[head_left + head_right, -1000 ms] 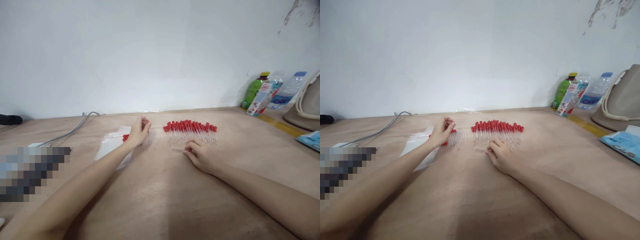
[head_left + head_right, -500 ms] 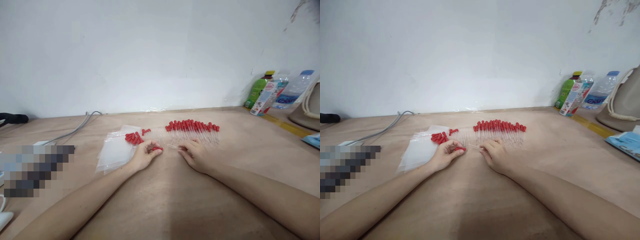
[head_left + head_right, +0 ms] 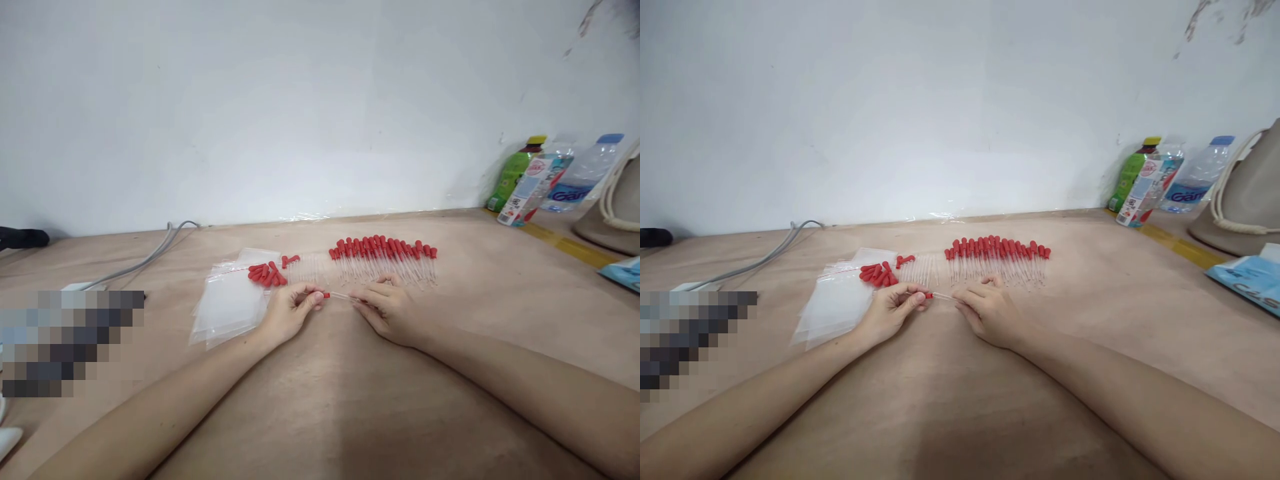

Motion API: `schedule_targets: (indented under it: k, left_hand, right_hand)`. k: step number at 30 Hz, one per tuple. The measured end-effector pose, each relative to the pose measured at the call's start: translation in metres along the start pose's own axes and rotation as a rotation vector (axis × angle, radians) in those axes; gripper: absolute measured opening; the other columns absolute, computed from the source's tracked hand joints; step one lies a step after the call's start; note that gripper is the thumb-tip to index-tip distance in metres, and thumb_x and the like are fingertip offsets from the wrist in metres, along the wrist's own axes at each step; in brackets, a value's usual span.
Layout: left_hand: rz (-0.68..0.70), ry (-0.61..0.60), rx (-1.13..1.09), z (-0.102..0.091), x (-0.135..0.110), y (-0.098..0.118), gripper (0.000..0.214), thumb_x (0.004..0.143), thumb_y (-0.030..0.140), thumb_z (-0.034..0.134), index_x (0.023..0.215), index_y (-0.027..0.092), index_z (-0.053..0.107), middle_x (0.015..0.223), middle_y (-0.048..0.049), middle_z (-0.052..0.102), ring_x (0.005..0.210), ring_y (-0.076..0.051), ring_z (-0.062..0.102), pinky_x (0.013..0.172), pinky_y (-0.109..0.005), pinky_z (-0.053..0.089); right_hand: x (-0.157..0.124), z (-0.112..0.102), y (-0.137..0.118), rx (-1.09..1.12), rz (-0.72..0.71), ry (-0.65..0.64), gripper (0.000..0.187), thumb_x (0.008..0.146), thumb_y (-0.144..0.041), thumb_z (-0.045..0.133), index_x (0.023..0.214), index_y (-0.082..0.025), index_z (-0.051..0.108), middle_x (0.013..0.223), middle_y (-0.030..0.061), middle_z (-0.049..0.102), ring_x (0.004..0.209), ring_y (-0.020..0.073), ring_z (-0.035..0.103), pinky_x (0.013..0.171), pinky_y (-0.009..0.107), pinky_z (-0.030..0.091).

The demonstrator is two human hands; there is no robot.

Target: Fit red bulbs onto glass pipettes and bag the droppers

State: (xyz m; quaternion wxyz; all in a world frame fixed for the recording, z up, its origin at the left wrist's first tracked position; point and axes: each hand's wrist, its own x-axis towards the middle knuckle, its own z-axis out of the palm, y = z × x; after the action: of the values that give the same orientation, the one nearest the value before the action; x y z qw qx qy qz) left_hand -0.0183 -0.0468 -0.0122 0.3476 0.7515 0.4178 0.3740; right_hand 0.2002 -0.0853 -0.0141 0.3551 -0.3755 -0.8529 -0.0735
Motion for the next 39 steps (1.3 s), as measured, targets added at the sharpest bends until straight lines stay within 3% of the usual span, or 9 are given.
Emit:
schedule_targets:
  k: [13,17,23,27,32,39]
  left_hand:
    - [0.091,-0.039,0.141,0.001,-0.005,0.001,0.024,0.076,0.037,0.058,0.089,0.017,0.062,0.073,-0.0025,0.068,0.066,-0.015,0.063,0.062,-0.025,0.049]
    - [0.111,-0.05,0.127,0.001,-0.006,-0.001,0.022,0.079,0.035,0.055,0.089,0.016,0.061,0.073,-0.0026,0.067,0.065,-0.014,0.062,0.062,-0.024,0.049]
    - [0.141,-0.132,0.109,0.0,-0.008,0.001,0.02,0.082,0.032,0.051,0.088,0.015,0.06,0.077,-0.002,0.065,0.07,-0.013,0.061,0.065,-0.023,0.048]
    - [0.17,-0.175,0.149,-0.001,-0.01,0.005,0.018,0.083,0.03,0.05,0.088,0.016,0.061,0.08,-0.0015,0.065,0.071,-0.012,0.06,0.066,-0.022,0.047]
    - [0.232,-0.126,0.249,-0.001,-0.01,0.006,0.018,0.083,0.03,0.05,0.088,0.017,0.062,0.08,-0.0009,0.065,0.07,-0.011,0.059,0.064,-0.022,0.047]
    - [0.37,-0.091,0.378,0.001,-0.011,0.013,0.017,0.082,0.029,0.053,0.086,0.016,0.063,0.077,-0.0021,0.066,0.066,-0.011,0.059,0.06,-0.022,0.046]
  right_hand:
    - [-0.003,0.006,0.004,0.043,-0.076,0.011,0.019,0.086,-0.02,0.04,0.091,-0.017,0.058,0.067,-0.0002,0.059,0.061,0.0092,0.05,0.076,0.03,0.032]
    - [-0.002,0.007,0.006,0.091,-0.104,-0.021,0.02,0.086,-0.021,0.041,0.096,-0.017,0.058,0.069,0.0005,0.058,0.063,0.0098,0.05,0.071,0.028,0.031]
    - [0.001,0.001,0.007,0.131,-0.092,-0.092,0.02,0.087,-0.022,0.042,0.089,-0.018,0.061,0.073,0.0013,0.061,0.063,0.0095,0.05,0.069,0.028,0.029]
    - [0.001,-0.002,0.008,0.076,-0.12,-0.073,0.021,0.087,-0.02,0.041,0.09,-0.019,0.062,0.075,0.0015,0.063,0.063,0.0094,0.051,0.069,0.028,0.027]
    - [0.003,-0.002,0.004,-0.045,-0.142,-0.016,0.023,0.087,-0.018,0.039,0.089,-0.019,0.062,0.071,0.001,0.061,0.062,0.0094,0.049,0.067,0.029,0.025]
    - [0.006,-0.002,0.0,-0.051,-0.16,-0.001,0.025,0.086,-0.018,0.036,0.083,-0.017,0.061,0.061,0.0004,0.054,0.057,0.0099,0.043,0.065,0.029,0.024]
